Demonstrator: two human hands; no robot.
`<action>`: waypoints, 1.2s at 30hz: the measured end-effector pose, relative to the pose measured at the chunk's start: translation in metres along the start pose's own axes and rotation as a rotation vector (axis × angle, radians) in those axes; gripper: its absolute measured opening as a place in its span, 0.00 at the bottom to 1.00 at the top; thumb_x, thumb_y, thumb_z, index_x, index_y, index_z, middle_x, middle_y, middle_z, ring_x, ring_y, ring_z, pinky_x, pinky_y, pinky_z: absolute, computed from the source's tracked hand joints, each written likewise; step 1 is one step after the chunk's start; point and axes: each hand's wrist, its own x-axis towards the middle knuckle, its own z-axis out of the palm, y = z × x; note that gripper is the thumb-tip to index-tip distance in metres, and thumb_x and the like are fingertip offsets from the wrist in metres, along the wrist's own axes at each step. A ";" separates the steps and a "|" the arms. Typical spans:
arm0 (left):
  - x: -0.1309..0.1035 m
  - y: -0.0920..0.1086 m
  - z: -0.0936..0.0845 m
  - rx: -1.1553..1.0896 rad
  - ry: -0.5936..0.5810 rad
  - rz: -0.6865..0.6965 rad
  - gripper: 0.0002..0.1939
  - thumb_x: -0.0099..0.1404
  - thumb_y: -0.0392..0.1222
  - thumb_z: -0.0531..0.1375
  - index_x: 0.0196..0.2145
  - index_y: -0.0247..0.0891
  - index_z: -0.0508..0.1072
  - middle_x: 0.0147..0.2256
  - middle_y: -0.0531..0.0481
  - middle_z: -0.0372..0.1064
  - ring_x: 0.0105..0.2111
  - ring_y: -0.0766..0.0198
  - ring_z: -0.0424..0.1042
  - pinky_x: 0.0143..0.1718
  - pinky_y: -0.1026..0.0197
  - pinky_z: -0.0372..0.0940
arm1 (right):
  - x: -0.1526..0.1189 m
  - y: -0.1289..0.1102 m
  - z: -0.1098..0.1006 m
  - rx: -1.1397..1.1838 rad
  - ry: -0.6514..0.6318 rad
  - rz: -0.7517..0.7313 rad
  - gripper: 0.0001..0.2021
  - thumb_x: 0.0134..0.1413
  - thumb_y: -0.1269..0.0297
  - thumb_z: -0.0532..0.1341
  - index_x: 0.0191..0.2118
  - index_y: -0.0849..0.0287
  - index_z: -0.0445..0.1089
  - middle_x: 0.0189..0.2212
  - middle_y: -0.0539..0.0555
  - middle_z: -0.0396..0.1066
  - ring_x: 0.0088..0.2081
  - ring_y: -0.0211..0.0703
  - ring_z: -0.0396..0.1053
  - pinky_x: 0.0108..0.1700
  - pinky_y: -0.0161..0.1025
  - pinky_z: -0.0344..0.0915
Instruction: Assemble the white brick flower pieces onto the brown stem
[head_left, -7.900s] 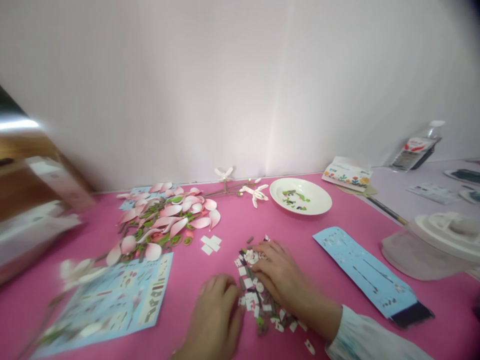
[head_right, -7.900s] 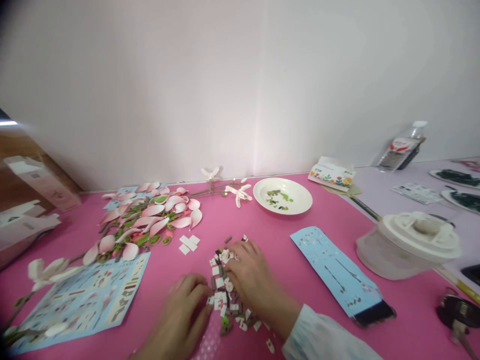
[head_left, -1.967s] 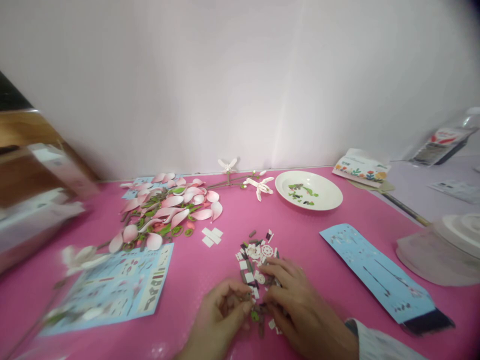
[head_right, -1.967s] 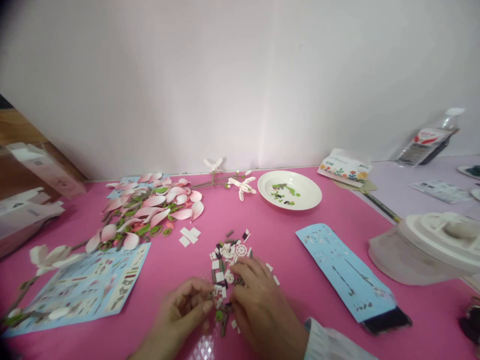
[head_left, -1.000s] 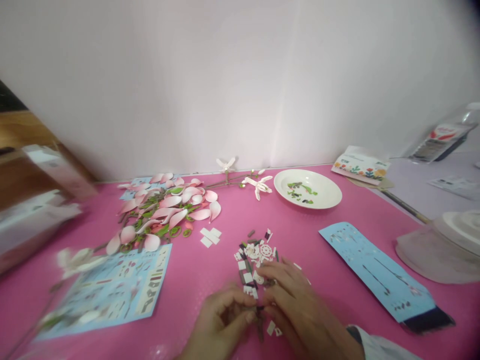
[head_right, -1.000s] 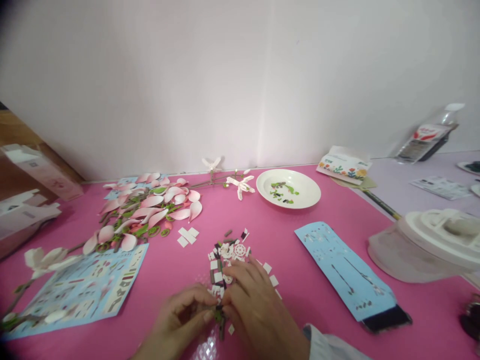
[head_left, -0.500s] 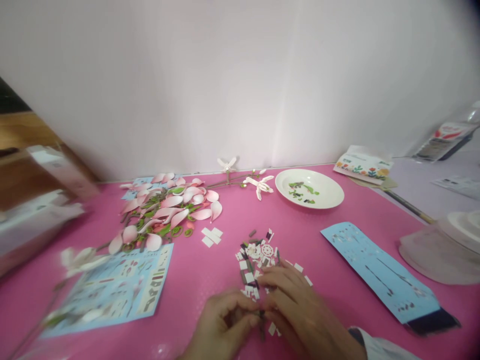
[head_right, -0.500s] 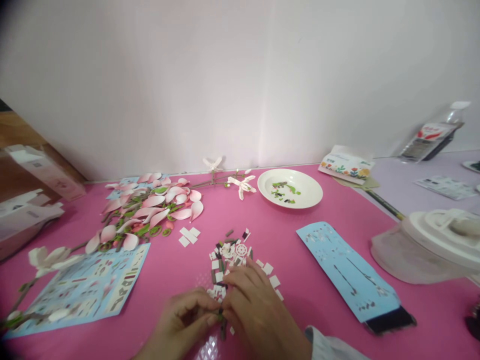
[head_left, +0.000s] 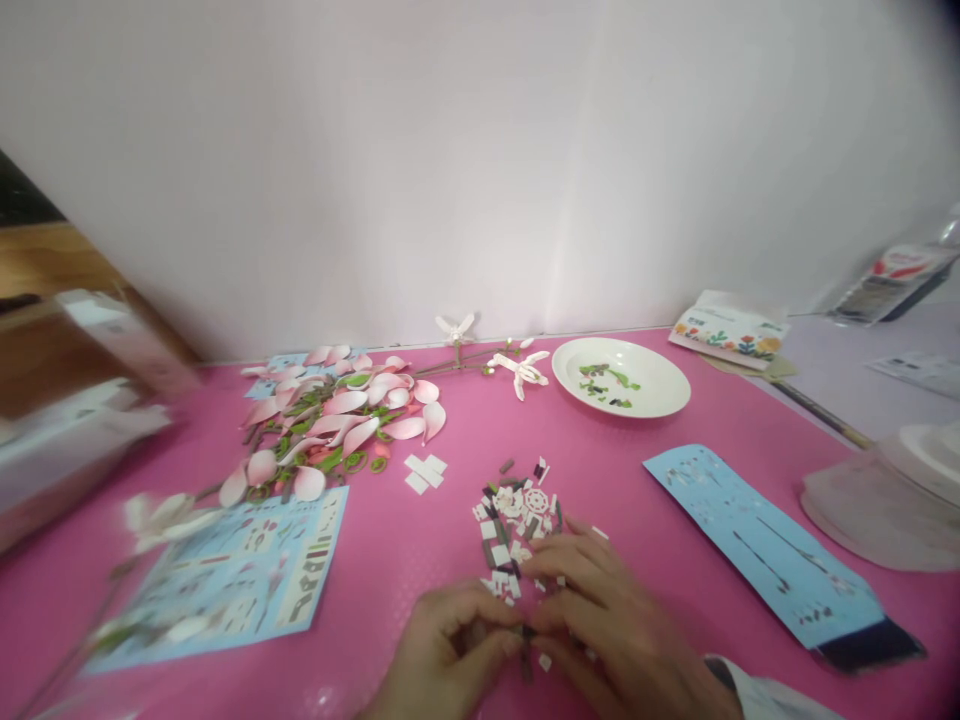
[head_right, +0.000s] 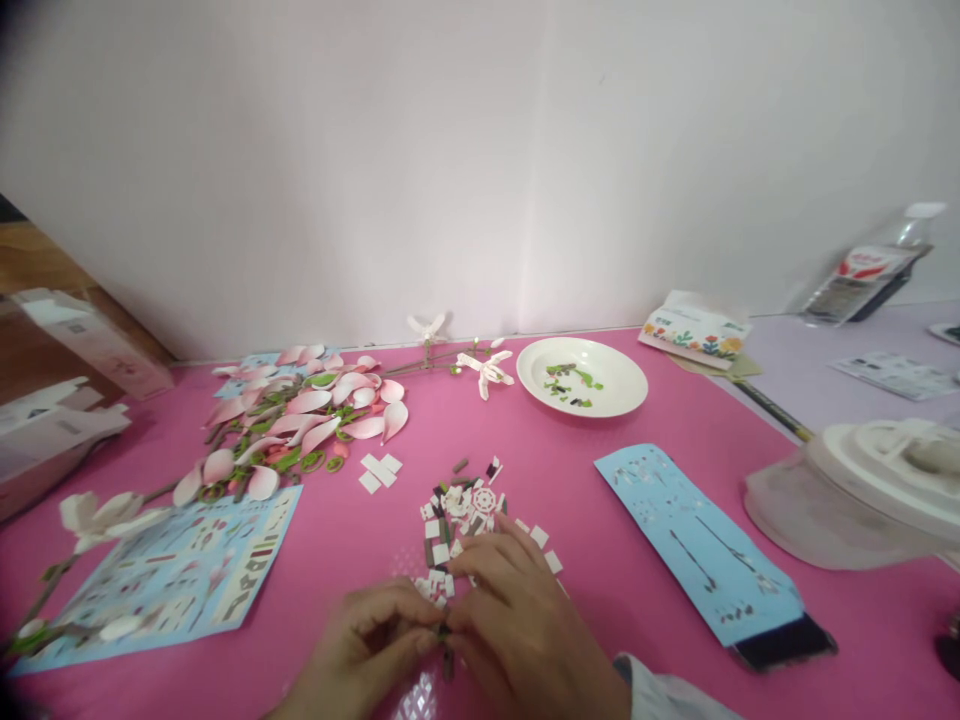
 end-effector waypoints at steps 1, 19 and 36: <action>0.000 -0.001 0.000 0.006 0.002 0.002 0.05 0.59 0.34 0.63 0.30 0.40 0.80 0.28 0.49 0.76 0.28 0.60 0.75 0.32 0.60 0.67 | 0.000 0.000 0.001 0.013 -0.007 0.000 0.06 0.54 0.75 0.59 0.31 0.56 0.69 0.38 0.51 0.71 0.46 0.41 0.66 0.61 0.46 0.51; 0.000 0.005 0.000 0.247 -0.007 0.032 0.06 0.56 0.38 0.63 0.27 0.35 0.81 0.25 0.41 0.76 0.26 0.56 0.72 0.29 0.59 0.64 | -0.002 -0.002 0.003 0.088 -0.046 -0.053 0.09 0.60 0.74 0.55 0.32 0.58 0.70 0.34 0.51 0.70 0.43 0.39 0.67 0.60 0.48 0.53; 0.001 0.013 0.000 -0.171 0.174 -0.183 0.13 0.59 0.47 0.63 0.38 0.36 0.71 0.22 0.56 0.69 0.15 0.72 0.63 0.18 0.68 0.56 | 0.003 -0.005 0.003 0.018 -0.092 0.054 0.06 0.53 0.73 0.60 0.27 0.57 0.67 0.30 0.50 0.66 0.37 0.41 0.65 0.56 0.51 0.56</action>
